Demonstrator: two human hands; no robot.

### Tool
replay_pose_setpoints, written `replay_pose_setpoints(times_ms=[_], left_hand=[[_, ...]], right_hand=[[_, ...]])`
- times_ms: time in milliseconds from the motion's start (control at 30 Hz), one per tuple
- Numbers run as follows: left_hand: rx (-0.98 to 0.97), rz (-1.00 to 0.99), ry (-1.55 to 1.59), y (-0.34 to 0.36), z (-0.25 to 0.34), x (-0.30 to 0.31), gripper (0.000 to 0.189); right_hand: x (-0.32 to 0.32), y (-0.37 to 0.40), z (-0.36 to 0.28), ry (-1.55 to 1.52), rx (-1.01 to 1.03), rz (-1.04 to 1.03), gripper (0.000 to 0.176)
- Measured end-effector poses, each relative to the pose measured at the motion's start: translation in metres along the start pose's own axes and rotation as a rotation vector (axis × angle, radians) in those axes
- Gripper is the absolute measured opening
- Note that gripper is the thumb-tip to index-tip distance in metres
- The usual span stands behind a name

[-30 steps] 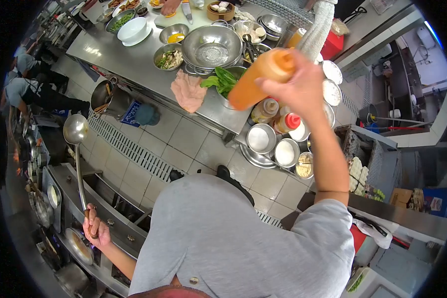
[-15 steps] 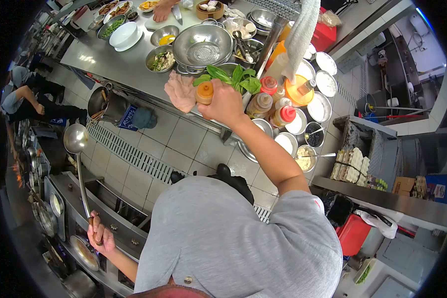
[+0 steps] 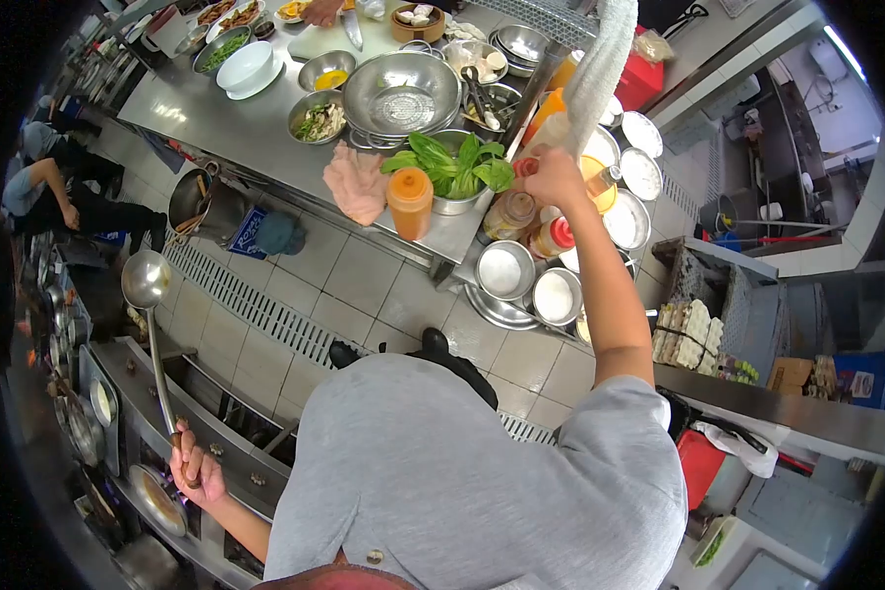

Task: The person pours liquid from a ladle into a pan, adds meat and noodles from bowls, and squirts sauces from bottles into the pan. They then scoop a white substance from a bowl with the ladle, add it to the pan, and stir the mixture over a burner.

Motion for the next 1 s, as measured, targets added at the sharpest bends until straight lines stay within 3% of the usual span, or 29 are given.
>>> replay_pose_setpoints(times_ms=[33,333,433,533,633,767,1000], left_hand=[[-0.003,0.006,-0.002,-0.001,0.000,0.000,0.035],[-0.005,-0.017,0.016,-0.003,-0.005,-0.011,0.037],[-0.005,-0.018,0.011,-0.003,-0.006,-0.014,0.037],[0.001,-0.008,-0.004,0.000,-0.005,-0.011,0.037],[0.004,-0.007,-0.019,-0.002,-0.006,-0.014,0.037],[0.012,-0.020,-0.020,-0.006,-0.005,-0.013,0.037],[0.013,-0.044,-0.009,-0.007,-0.010,-0.020,0.039]], right_hand=[[-0.009,-0.005,0.002,0.021,-0.029,-0.096,0.059],[-0.029,-0.040,0.006,0.285,-0.025,-0.204,0.054],[-0.024,-0.032,-0.001,0.236,0.016,-0.142,0.055],[-0.024,-0.031,0.025,-0.019,0.035,0.039,0.057],[-0.025,-0.031,0.036,-0.027,0.048,0.101,0.058],[-0.028,-0.033,0.023,0.035,0.025,-0.109,0.053],[-0.027,-0.045,0.026,0.063,0.020,-0.017,0.046]])
Point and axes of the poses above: each hand's wrist, its own y-axis away from the middle knuckle, its own x-axis out of the back of the hand, z = x × y, the point moved 9 cm from there along -y, towards the middle knuckle, and after that the axes turned 11 degrees about -z, right-handed, at the moved point
